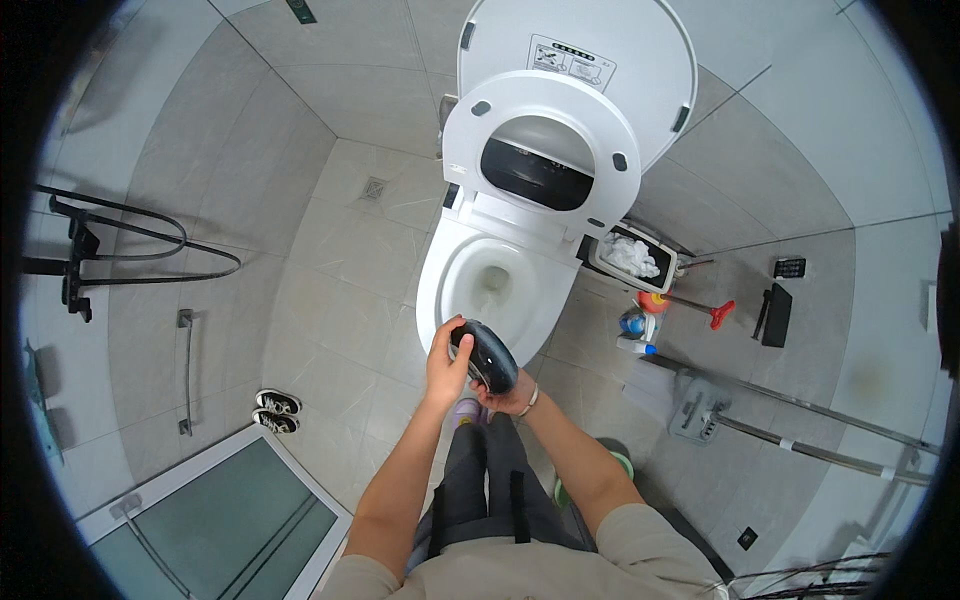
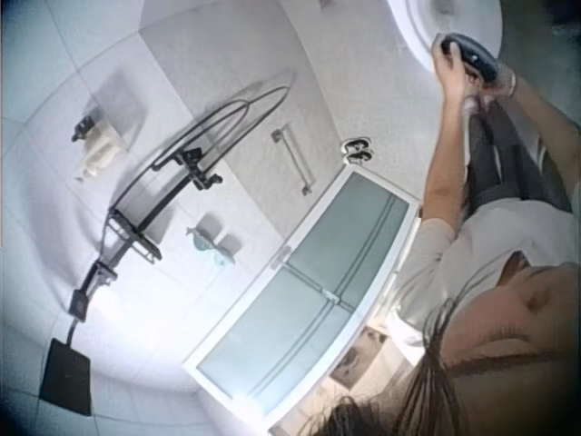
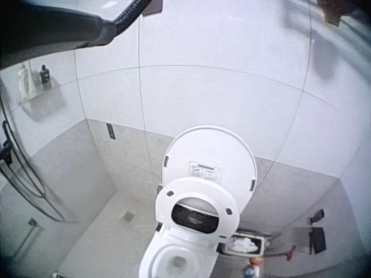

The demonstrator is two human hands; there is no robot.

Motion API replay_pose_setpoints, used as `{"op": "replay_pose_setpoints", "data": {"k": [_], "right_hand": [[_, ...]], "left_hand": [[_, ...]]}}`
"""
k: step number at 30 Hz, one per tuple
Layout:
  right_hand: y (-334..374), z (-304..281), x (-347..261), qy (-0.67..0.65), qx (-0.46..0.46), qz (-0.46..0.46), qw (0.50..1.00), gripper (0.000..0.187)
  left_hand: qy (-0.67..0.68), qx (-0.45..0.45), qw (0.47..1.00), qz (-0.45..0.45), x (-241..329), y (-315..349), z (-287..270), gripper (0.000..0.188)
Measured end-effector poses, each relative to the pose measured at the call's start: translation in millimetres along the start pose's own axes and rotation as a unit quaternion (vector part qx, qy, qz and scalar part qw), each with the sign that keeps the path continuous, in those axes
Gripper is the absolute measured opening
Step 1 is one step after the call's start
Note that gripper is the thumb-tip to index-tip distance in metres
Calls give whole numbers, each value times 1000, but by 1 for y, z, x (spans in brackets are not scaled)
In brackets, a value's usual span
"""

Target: The person washes a bowl in a bathroom sink, pours the rinse water into a toilet, and then moves to a desk to place a notebook next to a laptop.

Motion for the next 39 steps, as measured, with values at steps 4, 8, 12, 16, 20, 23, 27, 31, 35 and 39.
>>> {"op": "replay_pose_setpoints", "data": {"k": [4, 8, 12, 16, 20, 23, 27, 31, 35, 39], "right_hand": [[-6, 46, 6, 1, -113, 23, 993, 38], [-6, 72, 7, -19, -168, 9, 986, 38], [-8, 78, 8, -55, -184, 4, 981, 39], [-18, 60, 10, -51, -147, 32, 987, 39], [-23, 68, 26, -53, -180, 39, 981, 40], [-33, 68, 31, -22, -159, -2, 987, 38], [-19, 73, 5, 133, 86, -307, 938, 37], [45, 114, 9, 457, 228, -626, 590, 37], [107, 154, 76, 507, 291, -653, 482, 41], [165, 140, 119, 488, 302, -659, 487, 48]], "left_hand": [[-76, 36, 994, 69, 28, -18, -2, 27], [-116, 35, 988, 101, 43, -28, 3, 25], [-142, 22, 984, 104, 57, -35, 5, 25], [-79, 10, 994, 78, 46, -36, -4, 23], [-77, -35, 994, 66, 46, -35, -19, 24], [-113, -50, 989, 77, 40, -29, -35, 30], [-4, -51, 993, -102, 3, -7, -72, 43], [168, -176, 921, -305, -6, 45, -82, 45], [226, -240, 901, -284, 29, 75, -67, 32], [245, -289, 876, -299, 49, 110, -30, 46]]}}
Point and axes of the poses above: each hand's wrist, its own y-axis away from the middle knuckle, its own z-axis out of the palm, x = y × z, the point moved 7 cm from there along -y, towards the middle knuckle, and after that the axes turned 5 degrees about z, right-handed, at the moved point
